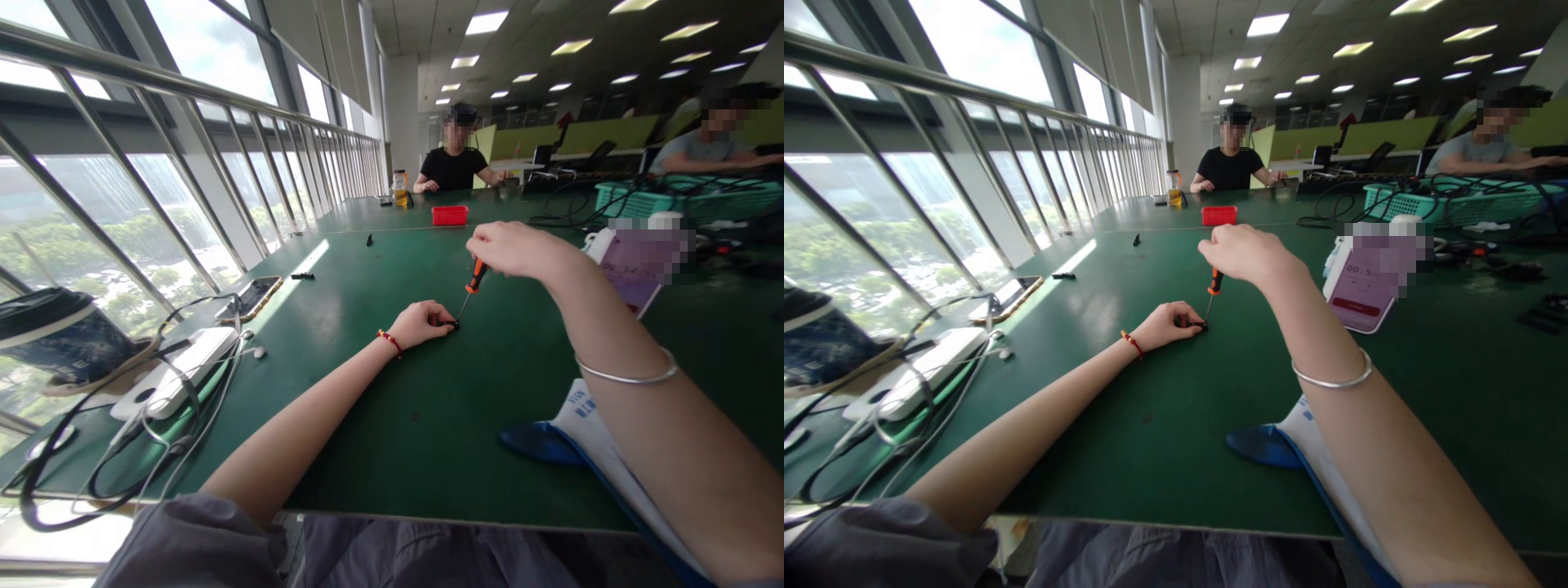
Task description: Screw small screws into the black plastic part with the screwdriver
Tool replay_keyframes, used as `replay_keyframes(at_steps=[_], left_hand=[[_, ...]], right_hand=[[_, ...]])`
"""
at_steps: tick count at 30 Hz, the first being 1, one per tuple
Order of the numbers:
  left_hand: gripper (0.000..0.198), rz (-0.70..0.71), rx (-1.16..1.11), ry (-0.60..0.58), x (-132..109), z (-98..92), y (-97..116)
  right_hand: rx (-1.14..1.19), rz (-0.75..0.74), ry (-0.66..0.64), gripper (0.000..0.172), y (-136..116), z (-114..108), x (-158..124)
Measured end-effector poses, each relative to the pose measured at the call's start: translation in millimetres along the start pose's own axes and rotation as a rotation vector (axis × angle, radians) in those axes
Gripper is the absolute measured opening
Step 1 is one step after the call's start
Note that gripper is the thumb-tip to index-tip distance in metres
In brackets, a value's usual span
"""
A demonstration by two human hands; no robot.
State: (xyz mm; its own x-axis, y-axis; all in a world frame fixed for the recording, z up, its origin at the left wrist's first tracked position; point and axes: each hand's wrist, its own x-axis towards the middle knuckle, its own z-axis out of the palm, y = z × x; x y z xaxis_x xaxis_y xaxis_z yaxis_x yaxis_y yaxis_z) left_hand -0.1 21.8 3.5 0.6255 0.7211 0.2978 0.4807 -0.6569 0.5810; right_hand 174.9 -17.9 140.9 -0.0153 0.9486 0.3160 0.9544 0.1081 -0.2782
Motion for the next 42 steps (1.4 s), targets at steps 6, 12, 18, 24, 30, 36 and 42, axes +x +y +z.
replay_keyframes(at_steps=[6,12,18,24,30,36,42], left_hand=[[0.019,0.012,-0.008,0.007,0,0.2,-1],[0.019,0.013,-0.011,0.008,0,0.2,-1],[0.018,0.025,-0.015,0.013,-1,0.4,-2],[0.018,0.016,-0.013,0.008,-1,1.0,-3],[0.019,0.010,-0.011,0.007,0,0.8,-3],[0.018,0.014,-0.014,0.004,0,0.4,-1],[0.018,0.009,-0.012,0.011,0,1.4,1]], right_hand=[[-0.017,-0.061,-0.022,0.013,-3,-7,-7],[-0.095,0.000,-0.216,0.036,-10,-17,-14],[-0.088,-0.123,-0.256,0.026,-9,-22,-18],[-0.076,-0.032,-0.301,0.038,-10,-21,-15],[-0.076,-0.020,-0.244,0.029,-8,-21,-12],[-0.104,0.001,-0.223,0.044,-8,-17,-12],[-0.083,-0.060,-0.151,0.030,-8,-12,-9]])
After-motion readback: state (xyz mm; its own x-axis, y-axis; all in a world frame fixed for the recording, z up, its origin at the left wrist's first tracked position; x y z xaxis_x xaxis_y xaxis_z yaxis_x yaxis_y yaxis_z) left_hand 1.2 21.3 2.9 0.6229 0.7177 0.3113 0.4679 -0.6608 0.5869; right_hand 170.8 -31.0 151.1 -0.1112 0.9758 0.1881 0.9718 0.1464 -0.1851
